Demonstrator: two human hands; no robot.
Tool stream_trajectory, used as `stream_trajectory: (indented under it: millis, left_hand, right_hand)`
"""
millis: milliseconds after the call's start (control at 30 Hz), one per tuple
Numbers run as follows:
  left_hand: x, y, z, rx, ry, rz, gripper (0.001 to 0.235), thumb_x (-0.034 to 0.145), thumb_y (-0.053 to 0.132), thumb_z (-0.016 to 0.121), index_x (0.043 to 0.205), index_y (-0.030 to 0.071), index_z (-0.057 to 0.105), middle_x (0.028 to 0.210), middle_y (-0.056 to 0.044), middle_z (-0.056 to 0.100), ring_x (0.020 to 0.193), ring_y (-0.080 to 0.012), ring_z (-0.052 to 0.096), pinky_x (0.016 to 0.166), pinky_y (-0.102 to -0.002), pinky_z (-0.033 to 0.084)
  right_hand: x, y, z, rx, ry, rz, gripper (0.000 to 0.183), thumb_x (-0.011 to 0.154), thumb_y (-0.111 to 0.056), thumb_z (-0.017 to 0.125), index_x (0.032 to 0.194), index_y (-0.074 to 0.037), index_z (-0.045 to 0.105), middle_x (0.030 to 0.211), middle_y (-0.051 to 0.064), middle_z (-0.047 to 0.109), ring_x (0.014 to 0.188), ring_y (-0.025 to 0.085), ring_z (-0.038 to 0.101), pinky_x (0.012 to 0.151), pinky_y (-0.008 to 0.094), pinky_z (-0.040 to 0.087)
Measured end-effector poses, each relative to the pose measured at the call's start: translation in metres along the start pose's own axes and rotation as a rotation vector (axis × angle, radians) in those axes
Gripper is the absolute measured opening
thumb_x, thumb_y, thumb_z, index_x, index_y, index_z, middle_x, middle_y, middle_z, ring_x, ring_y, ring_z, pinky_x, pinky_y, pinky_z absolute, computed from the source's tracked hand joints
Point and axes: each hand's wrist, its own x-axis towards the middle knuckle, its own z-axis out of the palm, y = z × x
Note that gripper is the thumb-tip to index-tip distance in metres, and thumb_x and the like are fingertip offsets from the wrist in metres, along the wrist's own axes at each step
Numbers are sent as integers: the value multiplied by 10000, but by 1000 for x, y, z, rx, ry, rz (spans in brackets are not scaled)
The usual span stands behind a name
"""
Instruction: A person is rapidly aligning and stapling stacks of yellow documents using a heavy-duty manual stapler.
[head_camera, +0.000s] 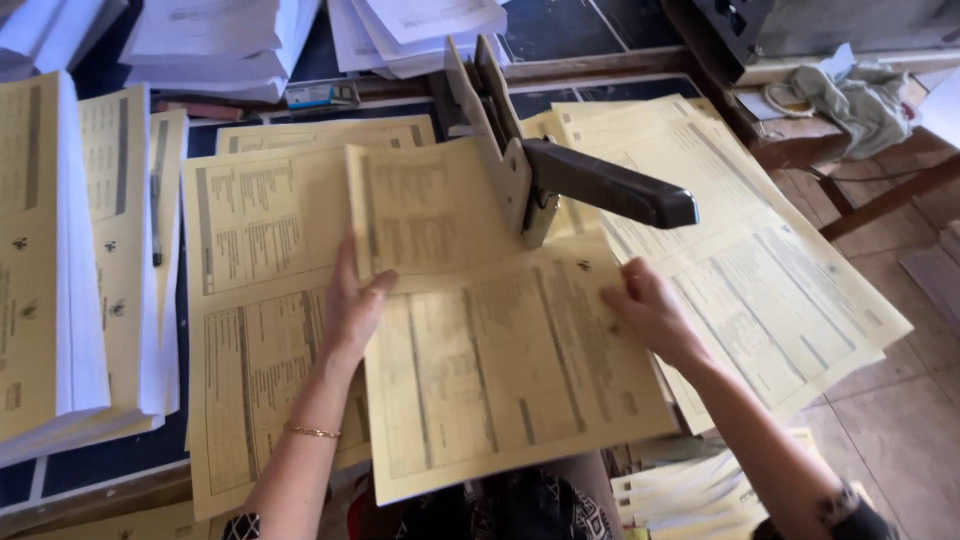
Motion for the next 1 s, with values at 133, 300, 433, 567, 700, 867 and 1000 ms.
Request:
stream_trajectory:
  millis: [133,300,433,567,700,867,1000]
  left_hand:
    - [0,0,34,-25,-14,62,879,842,110,641,1579,29,168,1605,-306,184,1457,-499,175,1180,-632,152]
    - [-7,19,81,16,-58,41,748,911,148,578,1580,159,242,1595,-192,299,1411,-407,354,1140,-542,327]
    - [-3,21,99,-21,-51,47,709,916,162,562,1556,76,269,1572,-230,330,1402,-412,375,1119,-528,376]
    - [2,10,103,-58,-31,78,691,921,122,536,1550,29,263,1555,-271,330,1383,-437,387,1103,-536,389]
    - [13,-7,114,-55,16,96,650,940,119,484,1544,12,270,1524,-307,352,1307,-457,476,1041,-535,463]
    - [27,-26,123,-80,80,197,618,930,30,476,1523,-4,306,1030,-132,392,846,-255,413,653,-370,409]
    - [29,-34,129,-115,160,290,615,932,-68,515,1516,4,337,535,28,465,376,-64,376,289,-197,375]
  right_hand:
    - [-50,-71,-44,35,1,66,345,941,-278,664,1212,-135,507,900,146,746,760,254,665,746,366,529]
    - [-18,-24,-79,93,53,128,504,896,-146,701,1371,-107,535,950,196,716,785,316,678,715,453,547]
    - [-7,-12,-81,115,85,151,533,901,-161,722,1390,-81,525,924,207,701,759,343,673,678,465,548]
    - [-3,-7,-79,82,94,140,549,871,-127,752,1379,-84,547,893,163,701,756,308,678,671,432,563]
    - [4,2,-79,-35,84,104,514,885,-134,745,1367,-83,573,860,168,710,767,332,685,694,456,575]
    - [33,-17,-105,-473,138,-130,336,911,6,634,1245,-27,655,836,164,716,731,291,681,643,396,550]
    - [5,-154,-129,-134,-53,-309,346,1034,-188,507,1315,-3,589,1073,151,668,905,218,639,729,306,528]
